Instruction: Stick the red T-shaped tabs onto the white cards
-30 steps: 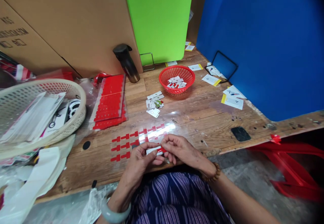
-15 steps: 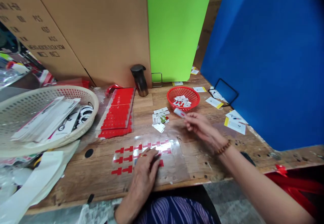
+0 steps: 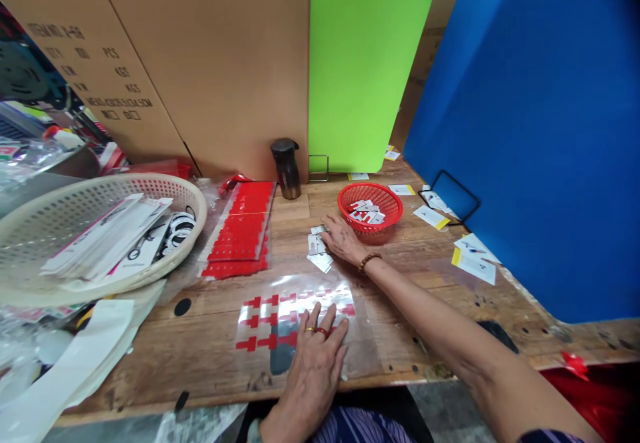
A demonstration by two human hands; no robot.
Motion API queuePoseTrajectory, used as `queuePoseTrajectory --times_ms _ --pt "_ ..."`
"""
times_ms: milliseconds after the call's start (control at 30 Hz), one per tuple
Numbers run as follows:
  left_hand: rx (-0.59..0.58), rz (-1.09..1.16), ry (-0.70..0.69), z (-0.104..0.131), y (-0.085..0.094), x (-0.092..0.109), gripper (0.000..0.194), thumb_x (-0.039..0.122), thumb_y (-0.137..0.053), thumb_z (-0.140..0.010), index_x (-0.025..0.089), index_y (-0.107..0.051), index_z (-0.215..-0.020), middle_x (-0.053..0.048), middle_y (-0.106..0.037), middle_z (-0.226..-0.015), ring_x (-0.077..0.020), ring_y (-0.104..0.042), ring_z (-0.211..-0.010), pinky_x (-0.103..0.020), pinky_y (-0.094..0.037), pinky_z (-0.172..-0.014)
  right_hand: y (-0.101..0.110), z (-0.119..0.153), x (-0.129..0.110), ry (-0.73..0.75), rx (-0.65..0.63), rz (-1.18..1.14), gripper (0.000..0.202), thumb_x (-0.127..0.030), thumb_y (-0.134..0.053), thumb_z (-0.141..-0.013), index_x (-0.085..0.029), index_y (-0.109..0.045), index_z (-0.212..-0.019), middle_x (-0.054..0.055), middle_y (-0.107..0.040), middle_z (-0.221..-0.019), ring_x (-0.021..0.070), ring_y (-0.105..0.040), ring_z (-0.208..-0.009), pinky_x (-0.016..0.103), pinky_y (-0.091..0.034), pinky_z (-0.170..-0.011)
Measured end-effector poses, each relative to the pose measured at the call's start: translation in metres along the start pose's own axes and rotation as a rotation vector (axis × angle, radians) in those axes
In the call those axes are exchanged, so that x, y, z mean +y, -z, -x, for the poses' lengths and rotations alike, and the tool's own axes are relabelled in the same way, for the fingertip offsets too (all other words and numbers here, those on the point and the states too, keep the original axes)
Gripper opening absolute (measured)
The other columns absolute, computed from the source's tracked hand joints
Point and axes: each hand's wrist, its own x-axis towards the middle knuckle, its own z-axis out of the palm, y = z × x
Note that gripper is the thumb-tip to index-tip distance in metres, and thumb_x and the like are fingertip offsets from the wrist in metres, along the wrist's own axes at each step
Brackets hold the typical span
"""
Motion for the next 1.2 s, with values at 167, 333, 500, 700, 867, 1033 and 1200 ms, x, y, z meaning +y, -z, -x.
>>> queuePoseTrajectory --times_ms 167,333,500,700,867,1033,1200 --pt "-0.067 0.050 0.038 0.001 -0.001 0.013 0.043 0.015 -0.057 -0.080 0.025 -0.058 -0.122 -0.008 -0.053 -0.135 -0.0343 -0.043 -0.126 -0.059 -0.041 -0.097 -0.018 0.018 -0.005 0.041 -0.052 0.166 0.018 -0.019 -0.047 -0.089 -0.015 -0.061 -0.099 0.014 -0.057 -0.110 0.0251 -0.044 -0.106 0.040 -0.031 -0.093" --pt "-0.167 0.120 0.086 -0.005 0.004 0.030 0.048 0.014 -0.056 -0.080 0.027 -0.054 -0.127 -0.008 -0.048 -0.140 -0.0333 -0.037 -0.131 -0.057 -0.040 -0.100 -0.019 0.036 -0.012 0.068 -0.067 0.168 0.015 -0.021 -0.054 -0.086 -0.018 -0.065 -0.096 0.009 -0.060 -0.100 0.0216 -0.048 -0.096 0.033 -0.033 -0.087" --pt "-0.173 0.162 0.099 -0.005 0.002 0.033 0.052 0.012 -0.054 -0.081 0.026 -0.050 -0.131 -0.010 -0.045 -0.142 -0.0326 -0.032 -0.135 -0.057 -0.038 -0.102 -0.010 0.024 -0.017 0.021 0.005 0.059 0.011 -0.019 -0.058 -0.082 -0.017 -0.069 -0.081 0.006 -0.064 -0.086 0.0189 -0.052 -0.087 0.031 -0.035 -0.081" --pt "-0.046 0.457 0.227 -0.008 0.009 0.024 0.036 0.018 -0.051 -0.086 0.023 -0.058 -0.121 -0.010 -0.055 -0.133 -0.0254 -0.045 -0.127 -0.050 -0.038 -0.104 0.011 0.034 -0.032 -0.050 0.075 -0.170 0.018 -0.026 -0.056 -0.082 -0.016 -0.067 -0.073 0.003 -0.065 -0.074 0.0153 -0.056 -0.072 0.027 -0.041 -0.067" --pt "0.142 1.001 0.712 -0.028 0.031 0.012 0.034 0.033 -0.056 -0.085 0.018 -0.059 -0.116 -0.011 -0.066 -0.114 -0.0220 -0.063 -0.104 -0.038 -0.049 -0.092 0.021 0.086 -0.046 -0.345 -0.006 -0.800 0.026 -0.038 -0.068 -0.070 -0.016 -0.058 -0.079 -0.006 -0.054 -0.056 0.0076 -0.046 -0.044 0.019 -0.038 -0.042" --pt "0.121 1.403 0.894 -0.040 0.040 0.009 0.046 0.041 -0.068 -0.075 0.015 -0.061 -0.112 -0.009 -0.069 -0.103 -0.0193 -0.067 -0.086 -0.031 -0.053 -0.080 0.013 0.129 -0.066 -0.547 -0.031 -1.209 0.039 -0.035 -0.078 -0.060 -0.019 -0.050 -0.081 -0.006 -0.058 -0.066 0.0072 -0.054 -0.050 0.018 -0.047 -0.046" --pt "0.054 1.505 0.925 -0.038 0.041 0.011 0.033 0.041 -0.071 -0.072 0.012 -0.070 -0.088 -0.006 -0.071 -0.082 -0.0162 -0.065 -0.075 -0.028 -0.052 -0.076 0.004 0.147 -0.074 -0.551 0.020 -1.134 0.041 -0.037 -0.078 -0.062 -0.020 -0.049 -0.085 -0.008 -0.056 -0.064 0.0070 -0.056 -0.050 0.018 -0.048 -0.048"
